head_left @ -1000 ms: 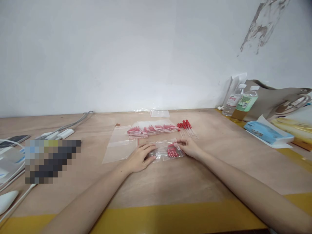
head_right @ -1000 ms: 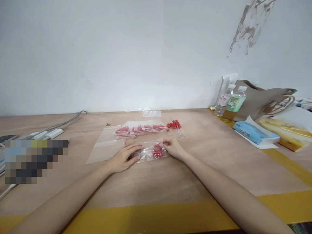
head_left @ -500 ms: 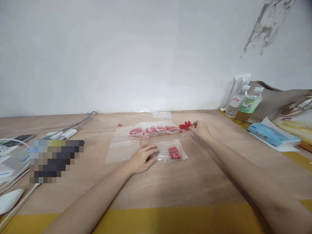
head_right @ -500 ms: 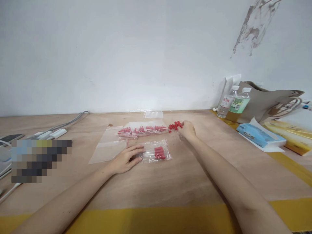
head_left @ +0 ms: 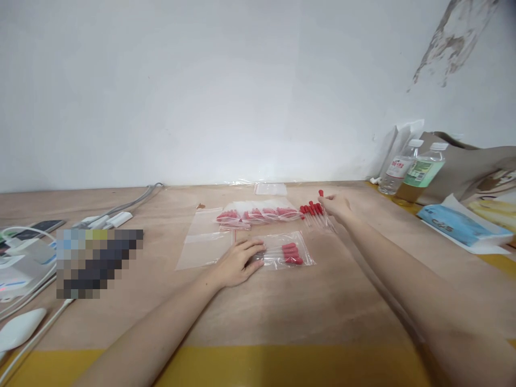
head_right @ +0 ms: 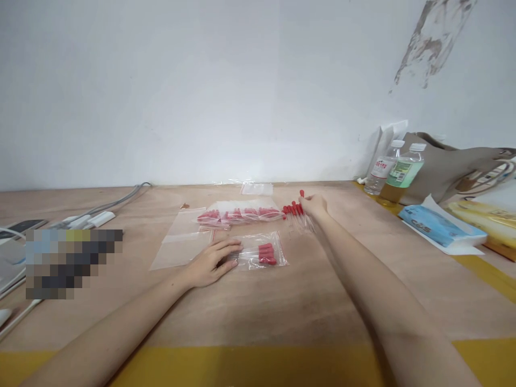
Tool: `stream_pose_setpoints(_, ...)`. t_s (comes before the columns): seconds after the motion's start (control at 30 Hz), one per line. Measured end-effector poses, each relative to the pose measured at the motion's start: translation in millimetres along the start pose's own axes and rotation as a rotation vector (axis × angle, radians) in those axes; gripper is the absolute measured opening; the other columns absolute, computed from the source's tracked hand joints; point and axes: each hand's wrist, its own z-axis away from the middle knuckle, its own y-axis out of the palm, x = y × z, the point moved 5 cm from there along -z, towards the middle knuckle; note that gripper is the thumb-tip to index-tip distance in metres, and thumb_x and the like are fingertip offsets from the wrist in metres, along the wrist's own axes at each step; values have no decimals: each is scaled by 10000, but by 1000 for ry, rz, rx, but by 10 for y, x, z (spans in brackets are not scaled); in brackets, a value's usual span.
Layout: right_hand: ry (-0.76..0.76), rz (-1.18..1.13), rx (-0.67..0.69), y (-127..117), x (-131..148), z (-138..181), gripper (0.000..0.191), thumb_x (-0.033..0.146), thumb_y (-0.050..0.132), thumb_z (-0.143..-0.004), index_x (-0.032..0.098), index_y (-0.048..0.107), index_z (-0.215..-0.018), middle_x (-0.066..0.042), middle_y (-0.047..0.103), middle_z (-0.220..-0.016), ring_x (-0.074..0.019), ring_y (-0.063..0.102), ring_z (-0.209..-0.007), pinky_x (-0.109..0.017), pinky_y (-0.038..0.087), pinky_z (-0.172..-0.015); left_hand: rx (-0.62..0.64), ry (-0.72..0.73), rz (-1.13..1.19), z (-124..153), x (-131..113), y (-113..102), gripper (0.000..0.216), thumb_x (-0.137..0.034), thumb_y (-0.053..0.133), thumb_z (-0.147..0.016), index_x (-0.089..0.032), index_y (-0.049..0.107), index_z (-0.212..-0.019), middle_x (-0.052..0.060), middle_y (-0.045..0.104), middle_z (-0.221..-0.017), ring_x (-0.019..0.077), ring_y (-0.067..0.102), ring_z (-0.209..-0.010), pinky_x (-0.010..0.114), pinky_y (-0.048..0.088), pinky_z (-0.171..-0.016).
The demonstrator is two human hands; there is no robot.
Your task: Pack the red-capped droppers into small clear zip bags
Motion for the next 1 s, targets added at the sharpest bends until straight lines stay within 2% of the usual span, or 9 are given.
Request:
stream_pose_setpoints(0.1,-66,-257,-60,-60,-3,143,261,346,503,-730,164,519,-915,16,540,-557,-109,518,-454,-222,416,-455,8,7,-6,-3,-4,2,326,-302,433,-887,-207,492,-1193,72,504,-1242,197,420,-1194,373,363,-993)
stream_pose_setpoints(0.2,-109,-599,-20,-22,-75,390,503,310,567,-676,189,341,-1108,77,502,-547,-99,486,-395,-211,411,-395,11,5,-10,-5,-8,-3,322,-301,427,-890,-206,493,-1190,71,505,-1244,195,420,-1193,376,360,-995)
stream_pose_setpoints(0.27,-104,-682,45,45,-132,565,542,319,587,-658,215,303,-1109,98,482,-547,-97,486,-389,-216,434,-392,10,0,-8,-6,-7,-6,322,-301,424,-891,-210,491,-1193,68,510,-1241,197,422,-1191,382,360,-995)
stream_pose_setpoints(0.4,-20,-829,107,185,-208,818,422,308,606,-650,249,322,-957,92,494,-583,-98,539,-447,-230,499,-443,13,-3,-9,-6,-6,-4,324,-298,431,-887,-215,489,-1195,62,509,-1243,196,422,-1192,385,360,-994)
stream_pose_setpoints(0.57,121,-1049,252,378,-183,991,295,287,586,-715,256,322,-844,58,539,-646,-124,628,-579,-290,562,-609,8,-15,-3,3,-5,-7,336,-303,432,-886,-220,477,-1209,63,507,-1246,197,422,-1194,379,365,-993)
stream_pose_setpoints(0.63,130,-1082,325,416,-150,1053,254,278,576,-734,249,340,-822,40,562,-672,-128,640,-611,-290,562,-631,2,-25,-2,8,-4,-13,352,-306,435,-885,-219,462,-1225,65,500,-1254,200,424,-1192,382,362,-995)
stream_pose_setpoints(0.73,99,-1031,431,421,-99,1134,254,287,603,-722,237,366,-799,37,580,-674,-112,608,-518,-258,533,-505,1,-36,-5,10,-4,-19,372,-315,439,-882,-221,445,-1242,69,485,-1269,204,429,-1184,385,360,-995)
stream_pose_setpoints(0.87,14,-847,569,409,-47,1203,293,335,678,-652,200,441,-760,57,549,-526,-78,529,-420,-191,439,-403,10,-41,1,7,-3,-20,385,-318,438,-882,-218,435,-1254,69,477,-1277,201,435,-1176,377,363,-994)
stream_pose_setpoints(1.0,-48,-706,604,431,-11,1244,327,354,732,-559,178,525,-743,74,537,-476,-52,456,-365,-159,330,-338,1,-49,11,10,-4,-16,391,-322,442,-879,-221,431,-1257,65,470,-1285,201,436,-1175,372,371,-989)
